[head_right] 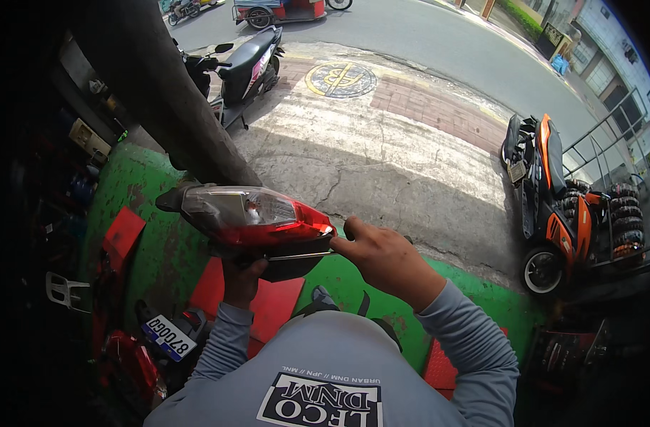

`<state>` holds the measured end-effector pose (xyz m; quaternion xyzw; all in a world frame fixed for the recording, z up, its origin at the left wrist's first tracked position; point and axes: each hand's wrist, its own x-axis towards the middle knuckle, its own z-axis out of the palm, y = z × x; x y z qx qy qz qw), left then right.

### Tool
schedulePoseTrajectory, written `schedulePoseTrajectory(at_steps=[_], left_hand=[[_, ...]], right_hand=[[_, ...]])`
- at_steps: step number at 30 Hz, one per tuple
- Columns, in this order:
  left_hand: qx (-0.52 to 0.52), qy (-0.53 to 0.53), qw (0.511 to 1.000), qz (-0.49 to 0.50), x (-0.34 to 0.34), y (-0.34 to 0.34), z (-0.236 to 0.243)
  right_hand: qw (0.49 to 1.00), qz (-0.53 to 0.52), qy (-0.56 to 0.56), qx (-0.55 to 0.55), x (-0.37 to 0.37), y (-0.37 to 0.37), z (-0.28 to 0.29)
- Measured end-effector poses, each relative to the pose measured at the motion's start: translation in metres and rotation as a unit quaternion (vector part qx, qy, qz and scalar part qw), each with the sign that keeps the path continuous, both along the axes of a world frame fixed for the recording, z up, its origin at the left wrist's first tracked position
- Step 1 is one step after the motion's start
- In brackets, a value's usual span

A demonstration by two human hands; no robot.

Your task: Removing and inspecting/repairing a motorcycle taillight assembly and wiring.

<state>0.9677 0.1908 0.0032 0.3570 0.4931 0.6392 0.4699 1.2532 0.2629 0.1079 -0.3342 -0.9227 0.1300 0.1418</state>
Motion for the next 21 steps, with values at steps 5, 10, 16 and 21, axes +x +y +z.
schedulePoseTrajectory(at_steps=[5,10,16,21], left_hand=[[-0.006,0.029,1.000,-0.009,-0.015,0.024,-0.001],[-0.002,0.059,0.998,0.037,-0.027,0.033,0.000],[-0.004,0.105,0.991,0.086,-0.023,0.036,0.009],[0.021,0.068,0.990,0.122,-0.012,0.037,0.009]], right_hand=[[0.992,0.022,-0.083,-0.091,-0.017,0.029,0.001],[0.982,0.065,-0.075,-0.160,-0.033,0.056,-0.001],[0.974,0.117,-0.091,-0.170,-0.042,0.089,0.002],[0.966,0.172,-0.104,-0.161,-0.043,0.114,0.007]])
